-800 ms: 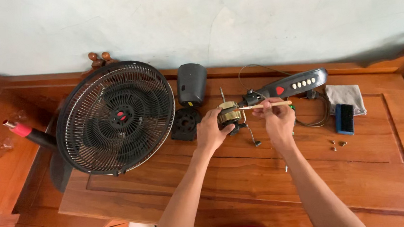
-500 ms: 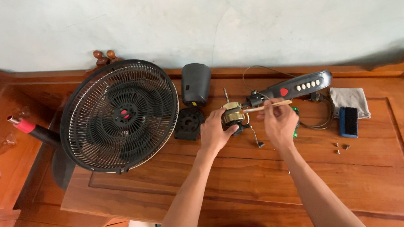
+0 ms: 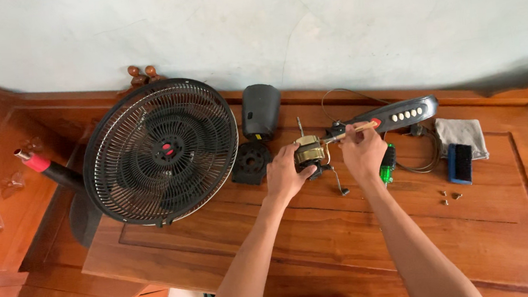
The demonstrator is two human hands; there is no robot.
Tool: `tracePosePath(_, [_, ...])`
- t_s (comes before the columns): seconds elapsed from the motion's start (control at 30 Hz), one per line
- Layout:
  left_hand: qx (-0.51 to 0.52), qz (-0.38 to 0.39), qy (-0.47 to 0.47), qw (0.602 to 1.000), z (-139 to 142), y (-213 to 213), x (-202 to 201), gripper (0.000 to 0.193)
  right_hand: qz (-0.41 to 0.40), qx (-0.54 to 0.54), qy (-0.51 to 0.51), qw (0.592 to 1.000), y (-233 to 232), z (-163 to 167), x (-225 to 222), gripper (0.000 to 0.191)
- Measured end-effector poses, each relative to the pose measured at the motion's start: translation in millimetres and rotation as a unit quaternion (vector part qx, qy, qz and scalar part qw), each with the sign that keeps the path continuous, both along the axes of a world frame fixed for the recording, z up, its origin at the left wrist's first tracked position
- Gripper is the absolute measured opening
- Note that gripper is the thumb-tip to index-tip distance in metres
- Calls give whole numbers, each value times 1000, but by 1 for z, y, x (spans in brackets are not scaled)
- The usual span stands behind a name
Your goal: The person services a disassembled electric fan motor on a wooden table. They hold the motor housing and use a small stick to work around the motor shaft and coils, reposition the motor, handle the power cord and screws, and wipe the motor housing with a cloth.
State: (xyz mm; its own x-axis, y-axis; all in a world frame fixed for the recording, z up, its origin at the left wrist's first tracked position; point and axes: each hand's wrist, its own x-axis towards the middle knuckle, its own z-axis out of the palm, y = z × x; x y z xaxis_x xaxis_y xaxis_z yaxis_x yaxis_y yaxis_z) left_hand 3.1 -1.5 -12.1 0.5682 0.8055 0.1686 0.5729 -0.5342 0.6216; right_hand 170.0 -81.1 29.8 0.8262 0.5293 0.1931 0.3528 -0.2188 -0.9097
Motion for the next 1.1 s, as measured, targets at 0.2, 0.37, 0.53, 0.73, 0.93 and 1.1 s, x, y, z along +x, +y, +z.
tracePosePath(0.2, [7,-16,10,1000,-6,2,1,76,11,0,32,999,-3,18,9,23])
tracePosePath(0.37, [9,-13,-10,1000,-8,0,1,75,56,18,14,998,-4,14,-2,19])
tracePosePath(0.53, [10,-11,-38,999,-2,-1,0,72,140,155,87,974,10,7,-3,13])
tracePosePath(0.73, [32,-15,-48,998,2,-5,4,70,103,53,58,992,22,3,11,13])
tracePosePath(0.93, [38,-24,-52,998,-3,-2,3,70,29,46,64,996,11,0,23,16])
tracePosePath(1.1, [11,-30,-73,997,-15,0,3,72,30,48,-161,985,11,-1,17,16])
